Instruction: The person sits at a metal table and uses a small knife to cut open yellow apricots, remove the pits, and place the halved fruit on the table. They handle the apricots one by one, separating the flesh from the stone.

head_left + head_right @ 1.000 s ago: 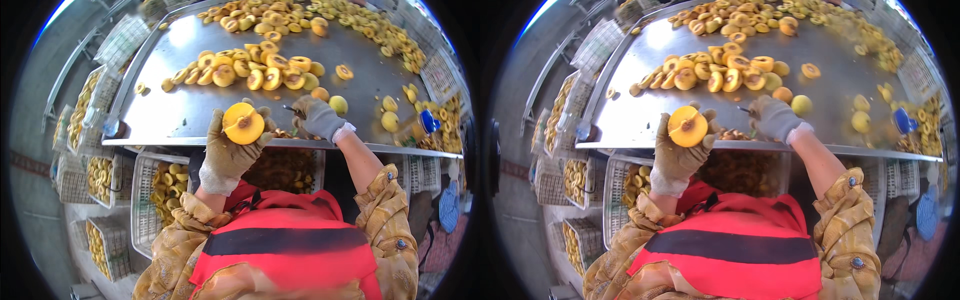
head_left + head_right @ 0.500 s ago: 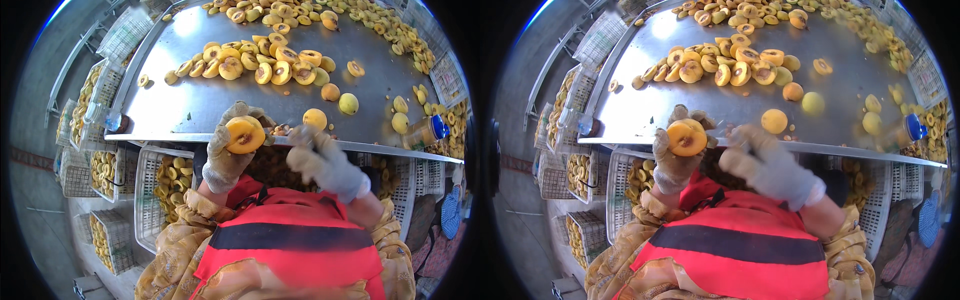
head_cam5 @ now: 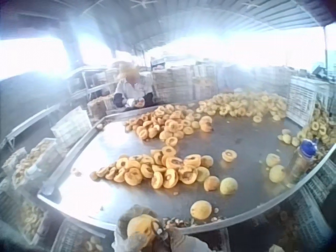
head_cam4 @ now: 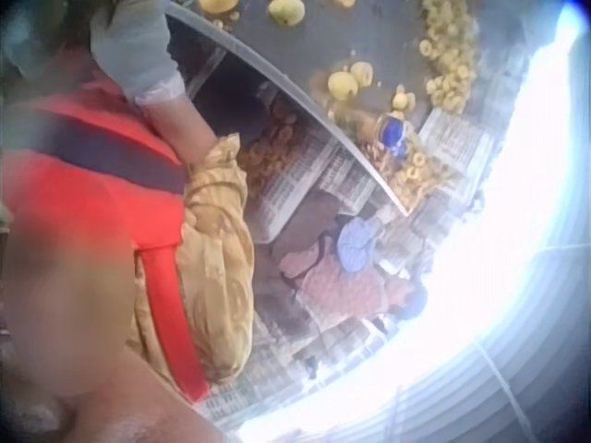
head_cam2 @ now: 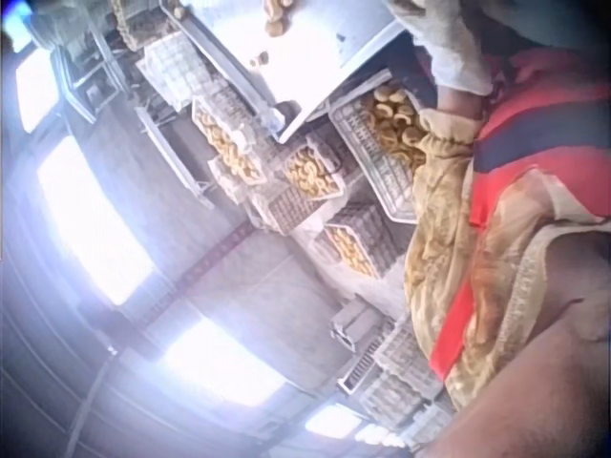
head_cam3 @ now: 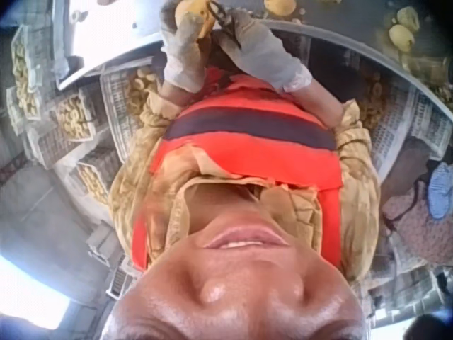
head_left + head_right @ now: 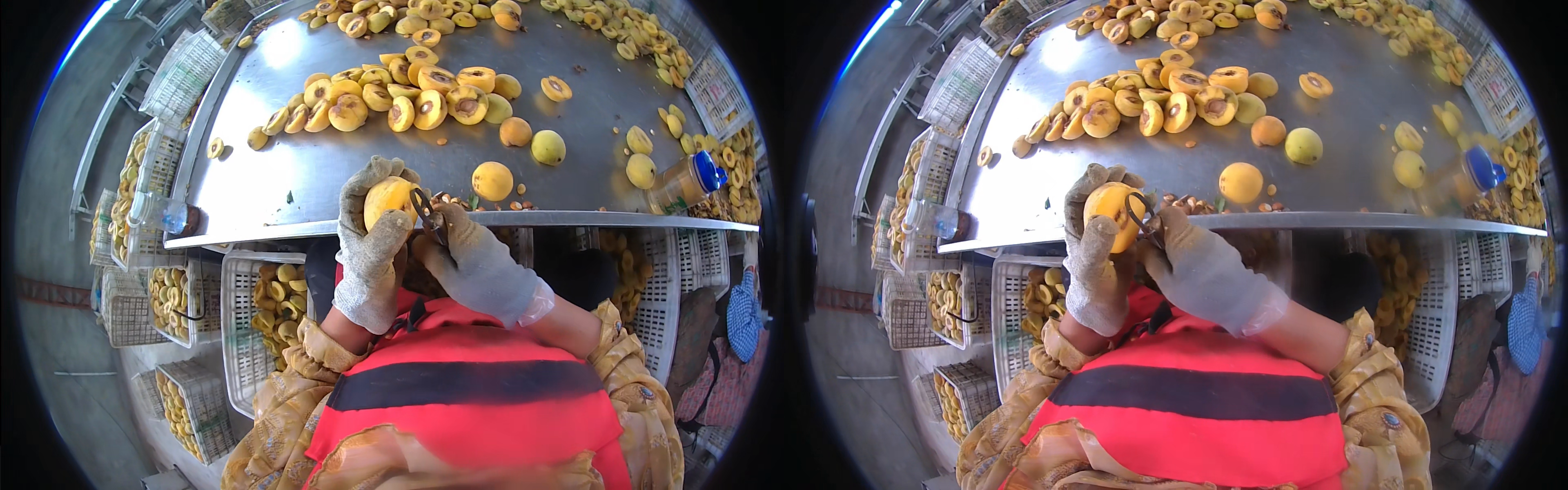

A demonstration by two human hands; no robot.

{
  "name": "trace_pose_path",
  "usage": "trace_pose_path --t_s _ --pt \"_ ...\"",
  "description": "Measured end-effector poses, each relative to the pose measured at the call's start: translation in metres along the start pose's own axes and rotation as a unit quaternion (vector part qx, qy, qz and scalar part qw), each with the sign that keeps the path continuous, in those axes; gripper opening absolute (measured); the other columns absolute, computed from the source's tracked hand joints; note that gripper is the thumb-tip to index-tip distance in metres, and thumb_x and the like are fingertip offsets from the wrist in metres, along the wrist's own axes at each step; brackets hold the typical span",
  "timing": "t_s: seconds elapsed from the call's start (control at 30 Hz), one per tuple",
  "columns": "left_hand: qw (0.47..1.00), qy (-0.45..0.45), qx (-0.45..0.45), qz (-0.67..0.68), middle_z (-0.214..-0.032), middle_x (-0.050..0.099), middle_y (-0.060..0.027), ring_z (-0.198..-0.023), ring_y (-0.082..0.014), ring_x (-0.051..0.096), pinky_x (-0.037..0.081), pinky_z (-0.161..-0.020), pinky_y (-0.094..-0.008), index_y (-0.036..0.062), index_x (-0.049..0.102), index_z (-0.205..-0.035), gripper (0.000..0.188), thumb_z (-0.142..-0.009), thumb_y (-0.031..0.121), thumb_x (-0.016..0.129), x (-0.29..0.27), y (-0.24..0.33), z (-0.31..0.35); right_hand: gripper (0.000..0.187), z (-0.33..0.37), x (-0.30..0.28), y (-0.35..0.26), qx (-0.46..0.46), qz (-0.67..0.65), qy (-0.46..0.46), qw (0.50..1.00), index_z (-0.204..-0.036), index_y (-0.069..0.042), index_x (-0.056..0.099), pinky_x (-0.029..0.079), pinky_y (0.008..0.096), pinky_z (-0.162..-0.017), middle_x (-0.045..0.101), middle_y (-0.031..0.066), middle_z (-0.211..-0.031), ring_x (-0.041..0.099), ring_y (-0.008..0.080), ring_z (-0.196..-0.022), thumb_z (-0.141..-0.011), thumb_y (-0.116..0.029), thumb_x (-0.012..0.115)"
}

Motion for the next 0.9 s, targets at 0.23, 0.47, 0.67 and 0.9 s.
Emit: trace_pose_path --t_s 0.23,0.47,0.67,0.9 --pt "0.986 -0.029 0.109 -0.126 -0.131 0.047 -0.0128 -0.113 -0.0257 0.053 0.050 -0.092 -0.0388 0.0074 0.044 -0.129 0.057 -0.078 0.006 0.071 0.011 -0.001 0.009 0.024 0.001 0.018 -0.001 0.092 -0.267 -0.064 0.957 -0.108 0.001 0.048 0.049 0.0427 -0.064 0.061 0.0228 -0.080 0.062 0.0395 -0.071 -0.092 -0.016 0.054" --pt "0.973 -0.022 0.101 -0.205 -0.126 0.049 -0.0119 -0.107 -0.0230 0.054 0.049 -0.092 -0.0357 0.0042 0.045 -0.125 0.047 -0.083 0.001 0.066 0.002 -0.001 0.002 0.025 0.003 0.026 0.007 0.023 -0.144 -0.006 0.989 -0.108 0.001 0.046 0.049 0.0480 -0.065 0.061 0.0242 -0.080 0.062 0.0400 -0.070 -0.089 -0.013 0.054" --pt "0.940 -0.035 0.177 -0.289 -0.126 0.045 -0.0126 -0.113 -0.0223 0.049 0.043 -0.097 -0.0358 0.0065 0.048 -0.123 0.055 -0.075 -0.005 0.071 -0.004 -0.009 0.009 0.020 -0.004 0.002 -0.021 0.321 -0.321 -0.214 0.865 -0.103 0.000 0.049 0.047 0.0342 -0.039 0.060 0.0136 -0.071 0.058 0.0212 -0.047 -0.090 -0.016 0.053" --pt "0.915 -0.120 0.194 -0.334 -0.119 0.049 -0.0141 -0.106 -0.0251 0.053 0.046 -0.093 -0.0374 0.0058 0.049 -0.119 0.053 -0.073 -0.002 0.073 -0.013 -0.004 0.001 0.017 0.001 0.001 -0.005 0.282 -0.304 -0.278 0.866 -0.099 0.000 0.051 0.045 0.0299 -0.034 0.056 0.0093 -0.066 0.053 0.0186 -0.039 -0.088 -0.013 0.051"
Point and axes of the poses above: each hand's wrist, its own z-axis away from the middle knuckle, its own x-axis out of the palm, y = z × x, the point moved 2 cm from there along -z, towards the middle knuckle
